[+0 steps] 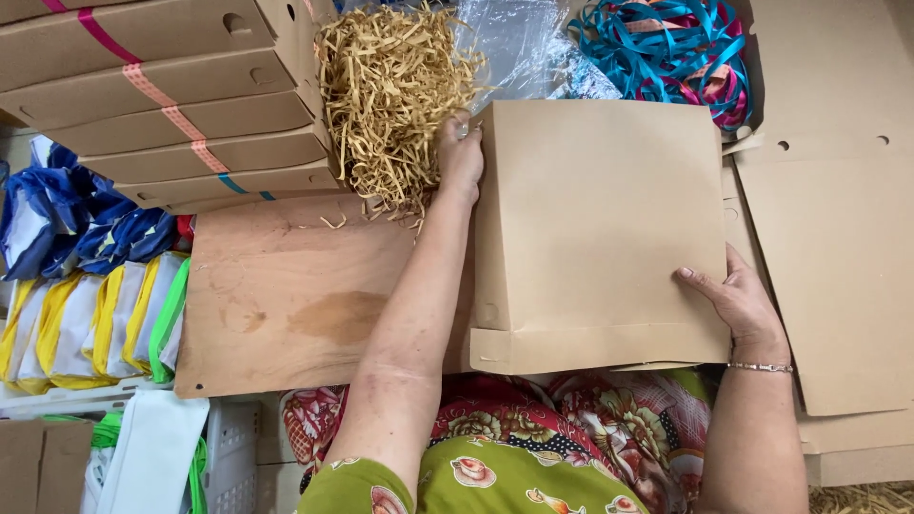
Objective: Packing small green pouches into a cardboard box with decorative straw filler and closing the box.
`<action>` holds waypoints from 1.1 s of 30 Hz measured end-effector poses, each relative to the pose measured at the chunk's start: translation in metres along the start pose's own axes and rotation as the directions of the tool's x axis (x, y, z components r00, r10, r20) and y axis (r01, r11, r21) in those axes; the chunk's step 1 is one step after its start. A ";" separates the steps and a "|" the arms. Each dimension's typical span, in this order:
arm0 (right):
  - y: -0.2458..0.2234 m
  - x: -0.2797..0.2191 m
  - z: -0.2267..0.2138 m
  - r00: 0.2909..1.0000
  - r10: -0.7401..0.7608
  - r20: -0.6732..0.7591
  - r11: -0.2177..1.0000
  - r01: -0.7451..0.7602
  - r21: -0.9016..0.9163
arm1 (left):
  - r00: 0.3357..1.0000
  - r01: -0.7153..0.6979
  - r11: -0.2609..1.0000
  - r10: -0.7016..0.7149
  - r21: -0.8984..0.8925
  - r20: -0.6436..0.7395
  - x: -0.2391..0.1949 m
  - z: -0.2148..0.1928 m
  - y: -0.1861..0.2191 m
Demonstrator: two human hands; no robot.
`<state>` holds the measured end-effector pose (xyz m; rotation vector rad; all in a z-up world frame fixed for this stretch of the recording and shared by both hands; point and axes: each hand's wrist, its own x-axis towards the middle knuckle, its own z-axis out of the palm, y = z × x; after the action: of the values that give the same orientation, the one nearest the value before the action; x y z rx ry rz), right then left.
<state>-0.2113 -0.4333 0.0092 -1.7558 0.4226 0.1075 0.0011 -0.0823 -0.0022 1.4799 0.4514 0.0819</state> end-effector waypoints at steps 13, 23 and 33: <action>0.022 0.009 -0.008 1.000 -0.025 0.007 0.997 0.024 0.072 | 0.999 -0.042 0.989 0.040 0.140 0.021 0.020 0.013 -0.036; 0.023 0.015 0.004 0.998 -0.060 0.017 0.990 0.058 0.127 | 0.958 -0.155 0.988 0.147 0.011 0.247 -0.003 0.000 -0.013; 0.059 0.058 -0.015 0.992 -0.130 -0.005 0.978 0.129 0.166 | 0.968 -0.243 0.965 0.247 0.095 -0.034 -0.034 -0.016 -0.039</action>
<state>-0.1795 -0.4707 -0.0593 -1.6128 0.3025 -0.0150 -0.0442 -0.0820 -0.0326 1.6202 0.3094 0.2958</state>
